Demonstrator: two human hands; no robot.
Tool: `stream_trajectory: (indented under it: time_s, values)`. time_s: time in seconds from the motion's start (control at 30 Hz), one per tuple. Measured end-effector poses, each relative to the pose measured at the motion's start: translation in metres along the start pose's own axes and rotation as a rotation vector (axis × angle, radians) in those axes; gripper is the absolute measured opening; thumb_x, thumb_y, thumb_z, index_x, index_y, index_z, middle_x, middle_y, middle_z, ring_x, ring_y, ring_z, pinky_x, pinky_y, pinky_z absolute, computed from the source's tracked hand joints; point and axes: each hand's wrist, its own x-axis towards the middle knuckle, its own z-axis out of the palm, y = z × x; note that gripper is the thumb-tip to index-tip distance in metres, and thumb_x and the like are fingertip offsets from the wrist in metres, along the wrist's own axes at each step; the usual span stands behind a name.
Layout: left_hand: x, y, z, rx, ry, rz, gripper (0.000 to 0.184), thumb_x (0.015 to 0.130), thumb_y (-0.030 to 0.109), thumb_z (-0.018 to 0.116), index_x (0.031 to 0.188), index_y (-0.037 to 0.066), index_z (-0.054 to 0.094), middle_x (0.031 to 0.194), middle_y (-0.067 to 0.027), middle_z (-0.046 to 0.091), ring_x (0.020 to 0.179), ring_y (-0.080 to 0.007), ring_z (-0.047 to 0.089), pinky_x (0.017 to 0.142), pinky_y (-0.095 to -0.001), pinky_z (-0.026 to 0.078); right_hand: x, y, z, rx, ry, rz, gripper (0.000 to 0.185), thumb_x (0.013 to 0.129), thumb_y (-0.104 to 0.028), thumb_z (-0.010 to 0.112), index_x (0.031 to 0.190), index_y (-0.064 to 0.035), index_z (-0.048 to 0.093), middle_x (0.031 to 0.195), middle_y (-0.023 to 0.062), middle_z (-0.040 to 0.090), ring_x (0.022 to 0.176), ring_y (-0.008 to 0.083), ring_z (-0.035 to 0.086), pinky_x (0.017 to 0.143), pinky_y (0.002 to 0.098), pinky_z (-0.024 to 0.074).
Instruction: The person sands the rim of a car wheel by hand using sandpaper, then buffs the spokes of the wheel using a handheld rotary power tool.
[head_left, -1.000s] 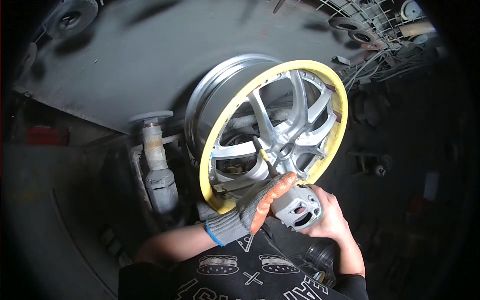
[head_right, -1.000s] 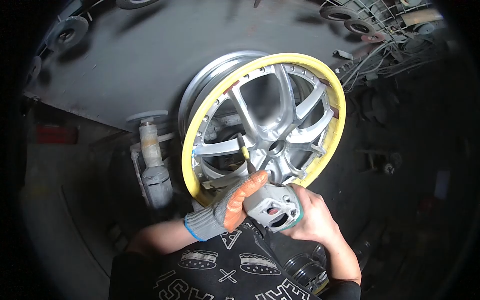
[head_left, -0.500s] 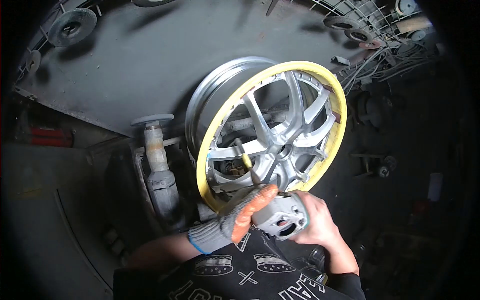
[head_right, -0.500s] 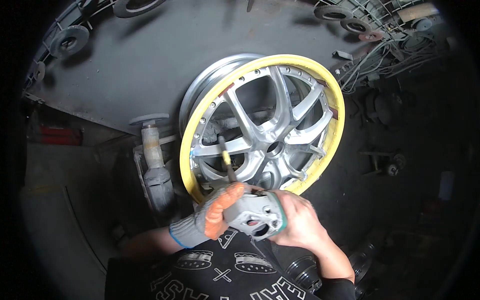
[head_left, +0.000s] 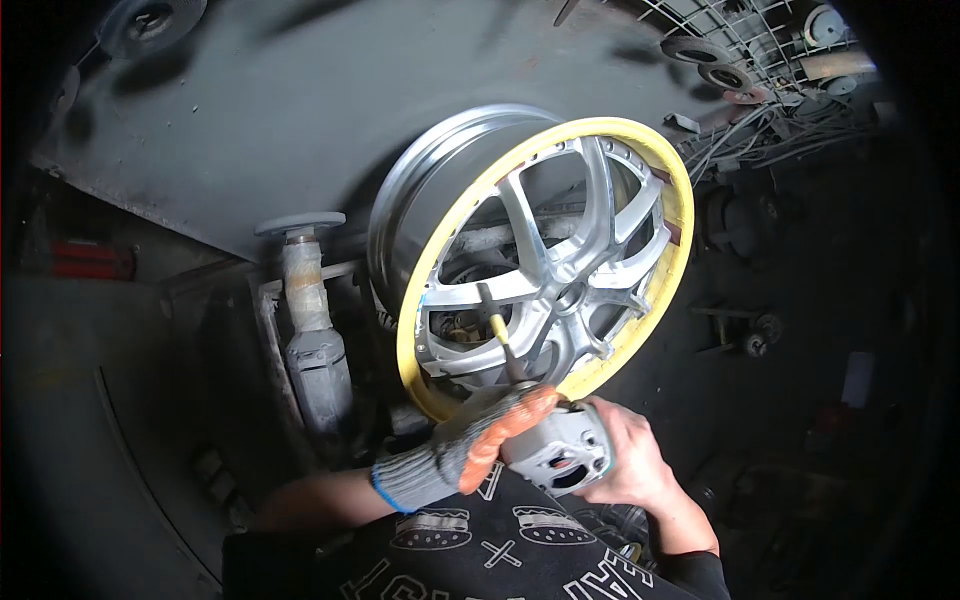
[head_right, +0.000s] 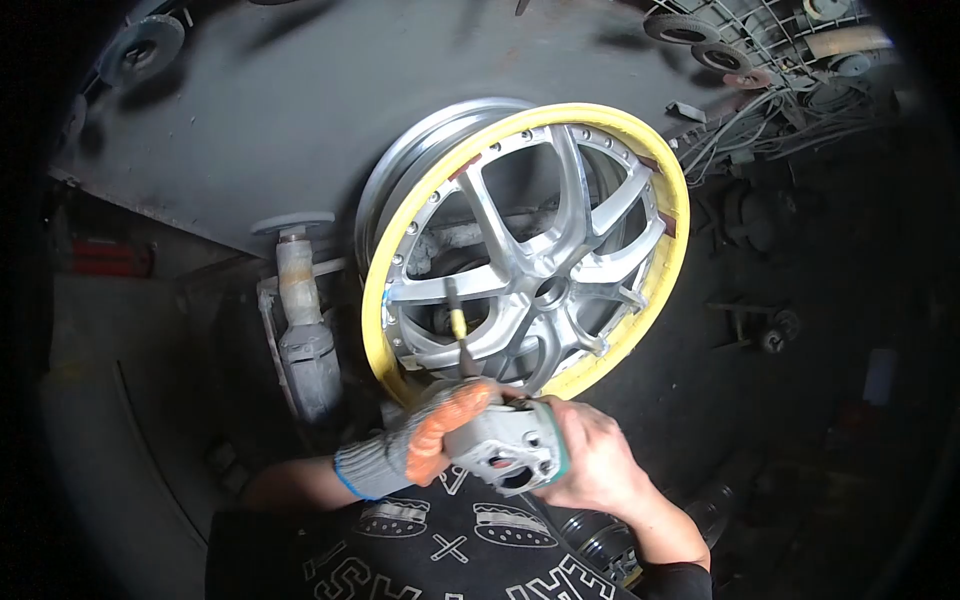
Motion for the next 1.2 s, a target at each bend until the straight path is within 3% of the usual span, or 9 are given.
stream_trajectory:
  time_s: [0.17, 0.2, 0.3, 0.5, 0.57, 0.77, 0.83, 1.07, 1.2]
  values:
    - [-0.041, 0.031, -0.007, -0.041, 0.086, 0.018, 0.052, 0.098, 0.041, 0.056, 0.13, 0.0, 0.054, 0.121, -0.013, 0.062, 0.112, -0.0215, 0.062, 0.096, -0.0382, 0.051, 0.02, -0.027, 0.017, -0.025, -0.073, -0.076, 0.082, 0.05, -0.013, 0.083, 0.121, 0.0114, 0.048, 0.101, 0.0265, 0.064, 0.093, 0.041, 0.066, 0.087, 0.0444, 0.0533]
    - [-0.049, 0.042, -0.005, -0.081, 0.121, -0.124, 0.056, 0.096, 0.044, 0.058, 0.131, 0.0, 0.053, 0.12, -0.0138, 0.063, 0.111, -0.0227, 0.064, 0.096, -0.0391, 0.052, 0.022, -0.03, 0.019, -0.018, -0.083, -0.078, 0.082, 0.05, -0.012, 0.083, 0.121, 0.0111, 0.047, 0.102, 0.0262, 0.064, 0.093, 0.0413, 0.066, 0.087, 0.0446, 0.0533]
    - [-0.05, 0.054, 0.004, -0.077, 0.087, -0.114, 0.059, 0.094, 0.047, 0.059, 0.13, 0.0, 0.053, 0.119, -0.014, 0.064, 0.108, -0.023, 0.065, 0.095, -0.0386, 0.052, 0.023, -0.031, 0.02, -0.003, -0.068, -0.061, 0.082, 0.05, -0.012, 0.082, 0.122, 0.0096, 0.047, 0.104, 0.0253, 0.063, 0.095, 0.0419, 0.065, 0.087, 0.0453, 0.053]
    - [0.002, 0.019, 0.012, 0.144, -0.049, -0.067, 0.04, 0.1, 0.037, 0.054, 0.127, 0.007, 0.057, 0.121, -0.0041, 0.059, 0.112, -0.0124, 0.056, 0.096, -0.0294, 0.048, -0.009, -0.001, 0.002, -0.068, 0.015, 0.059, 0.086, 0.048, -0.012, 0.084, 0.125, 0.0036, 0.049, 0.11, 0.0224, 0.063, 0.101, 0.0417, 0.064, 0.089, 0.0471, 0.0519]
    - [0.02, 0.004, 0.02, 0.11, -0.075, -0.052, 0.038, 0.1, 0.035, 0.055, 0.125, 0.007, 0.058, 0.118, -0.0036, 0.059, 0.11, -0.0109, 0.055, 0.096, -0.028, 0.046, -0.021, 0.019, 0.001, -0.076, 0.08, 0.064, 0.087, 0.043, -0.012, 0.082, 0.122, 0.0014, 0.051, 0.11, 0.0194, 0.064, 0.098, 0.0387, 0.065, 0.087, 0.0434, 0.0521]
    - [0.041, -0.024, 0.012, 0.008, -0.102, 0.015, 0.035, 0.1, 0.032, 0.056, 0.122, 0.005, 0.06, 0.115, -0.0035, 0.062, 0.109, -0.0113, 0.056, 0.096, -0.0273, 0.045, -0.027, 0.032, -0.003, -0.075, 0.091, 0.122, 0.087, 0.043, -0.012, 0.084, 0.122, 0.0017, 0.051, 0.109, 0.0195, 0.064, 0.098, 0.0388, 0.066, 0.087, 0.042, 0.0525]
    - [0.032, -0.018, 0.008, 0.006, -0.098, -0.023, 0.039, 0.099, 0.034, 0.057, 0.125, 0.005, 0.058, 0.117, -0.0045, 0.061, 0.109, -0.0122, 0.057, 0.097, -0.0282, 0.046, -0.024, 0.025, -0.002, -0.06, 0.063, 0.067, 0.086, 0.047, -0.013, 0.087, 0.122, 0.0038, 0.049, 0.105, 0.022, 0.064, 0.098, 0.0412, 0.065, 0.088, 0.0462, 0.0529]
    - [-0.025, 0.029, 0.002, 0.034, 0.008, -0.115, 0.052, 0.095, 0.042, 0.059, 0.13, 0.005, 0.053, 0.126, -0.0129, 0.059, 0.113, -0.0223, 0.061, 0.092, -0.0391, 0.053, 0.003, -0.005, 0.019, 0.024, -0.004, -0.063, 0.081, 0.052, -0.011, 0.083, 0.122, 0.009, 0.047, 0.105, 0.026, 0.063, 0.096, 0.0418, 0.065, 0.088, 0.0461, 0.0525]
    - [-0.048, 0.049, 0.007, -0.068, 0.012, -0.063, 0.043, 0.101, 0.038, 0.053, 0.131, 0.006, 0.053, 0.119, -0.0066, 0.061, 0.108, -0.0151, 0.06, 0.092, -0.0325, 0.05, 0.015, -0.019, 0.031, 0.024, -0.029, -0.096, 0.081, 0.054, -0.011, 0.081, 0.123, 0.0107, 0.045, 0.104, 0.0262, 0.063, 0.096, 0.0426, 0.065, 0.089, 0.0459, 0.0523]
